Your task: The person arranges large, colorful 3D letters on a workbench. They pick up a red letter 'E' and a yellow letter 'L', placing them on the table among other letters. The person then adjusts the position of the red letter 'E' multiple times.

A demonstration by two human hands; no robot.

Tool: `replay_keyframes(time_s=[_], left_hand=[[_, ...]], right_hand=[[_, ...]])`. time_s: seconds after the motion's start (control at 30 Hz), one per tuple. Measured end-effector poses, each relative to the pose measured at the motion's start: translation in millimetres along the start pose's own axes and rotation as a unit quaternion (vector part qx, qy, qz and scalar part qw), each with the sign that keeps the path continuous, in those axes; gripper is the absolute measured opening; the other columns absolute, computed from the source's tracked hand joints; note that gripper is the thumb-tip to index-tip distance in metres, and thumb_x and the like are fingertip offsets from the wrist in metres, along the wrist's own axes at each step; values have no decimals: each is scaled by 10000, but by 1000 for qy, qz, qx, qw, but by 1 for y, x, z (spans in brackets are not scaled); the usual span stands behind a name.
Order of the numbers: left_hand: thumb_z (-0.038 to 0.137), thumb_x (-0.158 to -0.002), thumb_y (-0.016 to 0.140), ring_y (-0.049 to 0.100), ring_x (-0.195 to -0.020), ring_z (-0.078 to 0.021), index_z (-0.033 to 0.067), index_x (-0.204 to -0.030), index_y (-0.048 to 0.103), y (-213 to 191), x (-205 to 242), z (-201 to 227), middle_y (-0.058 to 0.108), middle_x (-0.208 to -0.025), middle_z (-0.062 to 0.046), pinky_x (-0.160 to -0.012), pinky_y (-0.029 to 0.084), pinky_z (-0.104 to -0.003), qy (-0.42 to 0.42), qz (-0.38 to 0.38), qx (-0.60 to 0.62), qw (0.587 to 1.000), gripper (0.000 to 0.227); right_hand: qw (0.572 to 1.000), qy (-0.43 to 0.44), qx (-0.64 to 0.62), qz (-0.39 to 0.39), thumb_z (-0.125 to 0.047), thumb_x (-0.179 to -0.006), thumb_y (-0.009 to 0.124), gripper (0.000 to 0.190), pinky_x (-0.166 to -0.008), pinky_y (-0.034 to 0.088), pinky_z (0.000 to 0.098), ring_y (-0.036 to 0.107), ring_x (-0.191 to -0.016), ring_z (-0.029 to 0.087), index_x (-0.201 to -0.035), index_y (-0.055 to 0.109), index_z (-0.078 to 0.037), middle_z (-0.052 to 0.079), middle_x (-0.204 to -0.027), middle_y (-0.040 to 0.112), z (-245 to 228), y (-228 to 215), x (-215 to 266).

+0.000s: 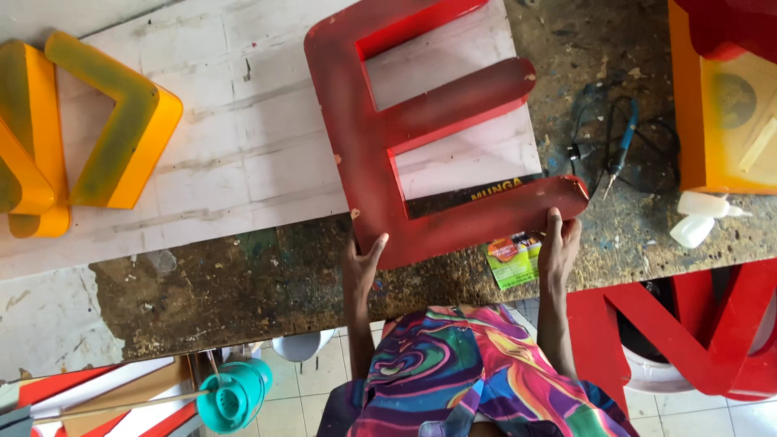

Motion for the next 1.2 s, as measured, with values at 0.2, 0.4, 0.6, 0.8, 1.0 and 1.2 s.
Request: replay_keyframes(time_s=[0.2, 0.4, 0.6, 0.8, 1.0, 1.2], left_hand=[[959, -872, 733, 673, -1444, -425, 26, -1730, 497, -27, -35, 5, 690, -1560, -258, -1194, 542, -608, -166, -104, -178, 964, 1290], [732, -954, 698, 760, -1205, -568, 107, -1636, 618, -22, -89, 112, 826, -1178, -304, -1098, 545, -689, -46, -70, -255, 963, 928], [998, -923, 762, 512, -1531, -633, 87, -1814, 274, 20, -218, 153, 437, -1674, -446, -1233, 402, -749, 81, 41, -220, 971, 1365], [825, -780, 1004, 552, -1431, -687, 212, -1859, 82, 52, -286, 177, 266, -1667, -519, -1138, 460, -708, -10, 69, -299, 952, 1545], [614, -780, 939, 677, -1258, -597, 149, -1804, 319, 47, -281, 176, 506, -1426, -374, -1009, 545, -637, 35, 133, -324, 936, 1284], [686, -787, 947, 661, -1267, -590, 169, -1811, 307, 43, -281, 174, 494, -1415, -360, -1018, 537, -645, 31, 143, -329, 933, 1314]], right_hand=[[999, 25, 32, -35, -559, -1315, 628, 658, -854, 734, 546, 753, -1017, 430, -1434, 434, 58, 301, -1193, 577, -2, -5, -14], [990, 59, 113, -62, -526, -1279, 647, 687, -818, 686, 602, 739, -973, 536, -1510, 452, 90, 444, -1221, 598, -5, -17, -33], [977, 54, 193, -67, -628, -1280, 634, 663, -825, 658, 579, 781, -791, 417, -1426, 529, 10, 325, -944, 723, -26, -16, -32], [980, 58, 190, -8, -564, -1167, 743, 637, -992, 497, 722, 677, -1191, 614, -1391, 581, 9, 482, -1202, 678, -25, -13, -27], [991, 54, 117, 21, -567, -1176, 770, 614, -735, 646, 527, 744, -911, 450, -1387, 615, -11, 404, -1084, 701, 1, -7, -30], [959, 103, 263, -27, -746, -1108, 683, 673, -936, 533, 642, 803, -910, 477, -1425, 658, -153, 246, -739, 755, 0, -11, -43]])
Point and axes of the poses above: each hand's wrist, its own x-axis away from the middle knuckle, its own y-axis out of the palm, z = x × y, the point moved 1 cm from there along -x, towards the middle knuckle
